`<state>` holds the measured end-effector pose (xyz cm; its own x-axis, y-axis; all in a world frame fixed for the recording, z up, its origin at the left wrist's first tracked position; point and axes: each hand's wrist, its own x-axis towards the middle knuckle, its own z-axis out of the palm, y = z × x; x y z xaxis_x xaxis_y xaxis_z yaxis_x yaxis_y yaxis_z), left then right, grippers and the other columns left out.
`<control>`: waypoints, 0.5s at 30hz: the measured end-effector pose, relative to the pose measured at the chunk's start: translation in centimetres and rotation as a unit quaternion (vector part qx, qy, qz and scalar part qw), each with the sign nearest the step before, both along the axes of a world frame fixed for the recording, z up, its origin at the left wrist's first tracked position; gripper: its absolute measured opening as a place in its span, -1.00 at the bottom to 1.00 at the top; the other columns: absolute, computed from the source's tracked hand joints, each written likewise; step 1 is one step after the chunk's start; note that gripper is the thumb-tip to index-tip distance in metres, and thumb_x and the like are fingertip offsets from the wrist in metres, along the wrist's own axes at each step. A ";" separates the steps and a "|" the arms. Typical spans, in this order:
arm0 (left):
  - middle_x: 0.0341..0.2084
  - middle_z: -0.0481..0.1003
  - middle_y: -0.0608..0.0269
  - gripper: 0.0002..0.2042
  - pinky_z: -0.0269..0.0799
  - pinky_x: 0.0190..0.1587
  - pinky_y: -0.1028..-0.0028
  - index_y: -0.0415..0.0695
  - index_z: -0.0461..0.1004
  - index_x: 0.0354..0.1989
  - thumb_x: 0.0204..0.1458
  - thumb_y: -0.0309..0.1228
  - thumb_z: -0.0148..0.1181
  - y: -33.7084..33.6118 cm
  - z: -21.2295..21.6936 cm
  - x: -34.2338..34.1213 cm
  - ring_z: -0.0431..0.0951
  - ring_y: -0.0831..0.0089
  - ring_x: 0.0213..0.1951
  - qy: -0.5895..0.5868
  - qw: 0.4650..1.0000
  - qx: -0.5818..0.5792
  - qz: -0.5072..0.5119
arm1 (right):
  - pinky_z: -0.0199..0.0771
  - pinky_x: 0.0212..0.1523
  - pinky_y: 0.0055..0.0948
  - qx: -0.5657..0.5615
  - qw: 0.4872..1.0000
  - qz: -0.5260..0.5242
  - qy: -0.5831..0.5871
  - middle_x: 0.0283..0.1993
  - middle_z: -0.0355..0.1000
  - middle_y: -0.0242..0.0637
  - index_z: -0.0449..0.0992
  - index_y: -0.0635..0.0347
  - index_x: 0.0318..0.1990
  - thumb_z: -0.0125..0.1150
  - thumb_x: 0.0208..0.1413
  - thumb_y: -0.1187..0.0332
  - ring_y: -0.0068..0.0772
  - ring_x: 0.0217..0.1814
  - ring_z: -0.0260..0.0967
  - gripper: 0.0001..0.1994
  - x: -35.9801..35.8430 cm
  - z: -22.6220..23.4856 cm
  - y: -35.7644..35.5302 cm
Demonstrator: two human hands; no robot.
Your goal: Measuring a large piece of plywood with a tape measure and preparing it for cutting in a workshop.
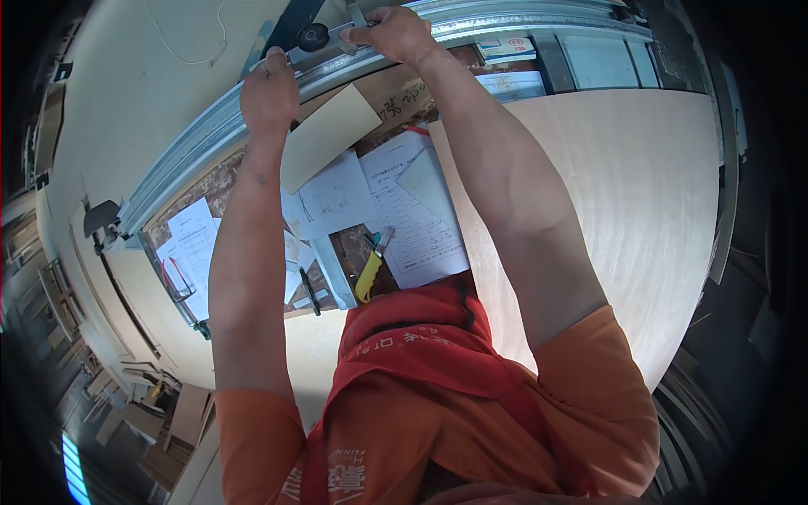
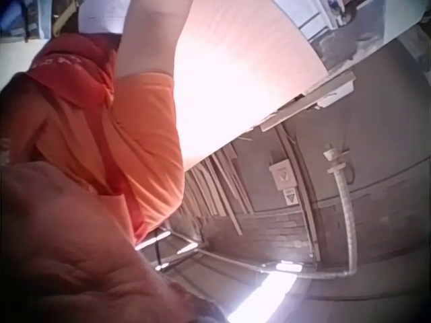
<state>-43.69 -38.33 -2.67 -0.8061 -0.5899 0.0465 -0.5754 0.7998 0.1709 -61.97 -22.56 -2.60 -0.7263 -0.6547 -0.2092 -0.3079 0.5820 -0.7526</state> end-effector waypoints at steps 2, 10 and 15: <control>-0.16 0.64 -0.03 -0.73 0.49 0.08 0.04 -0.05 0.63 -0.06 0.18 -0.18 0.23 1.4 0.3 2.1 0.62 -0.03 -0.05 0.157 0.954 0.199 0.158 | 0.52 0.13 -0.19 -0.023 1.000 -0.008 -0.003 -0.07 0.65 0.04 0.69 0.19 -0.04 0.40 0.00 -0.05 -0.01 0.06 0.60 -0.48 0.2 1.0 0.4; 0.11 0.48 0.28 -0.56 0.32 0.24 0.15 0.23 0.61 0.17 0.04 -0.25 0.39 2.0 -3.2 4.9 0.39 0.15 0.23 0.120 0.992 -0.009 -0.037 | 0.56 0.05 -0.18 -0.039 0.998 -0.006 -0.048 -0.11 0.66 0.01 0.70 0.20 -0.08 0.40 -0.01 -0.03 0.00 0.00 0.62 -0.50 0.2 1.4 0.6; 0.11 0.44 0.38 -0.56 0.26 0.26 0.08 0.28 0.62 0.15 0.03 -0.26 0.40 1.8 -3.7 4.7 0.34 0.21 0.25 0.101 0.995 0.007 0.002 | 0.55 0.03 -0.21 -0.014 0.999 -0.002 -0.037 -0.12 0.66 -0.01 0.70 0.21 -0.08 0.42 -0.01 0.00 -0.03 -0.01 0.62 -0.52 0.2 1.7 0.3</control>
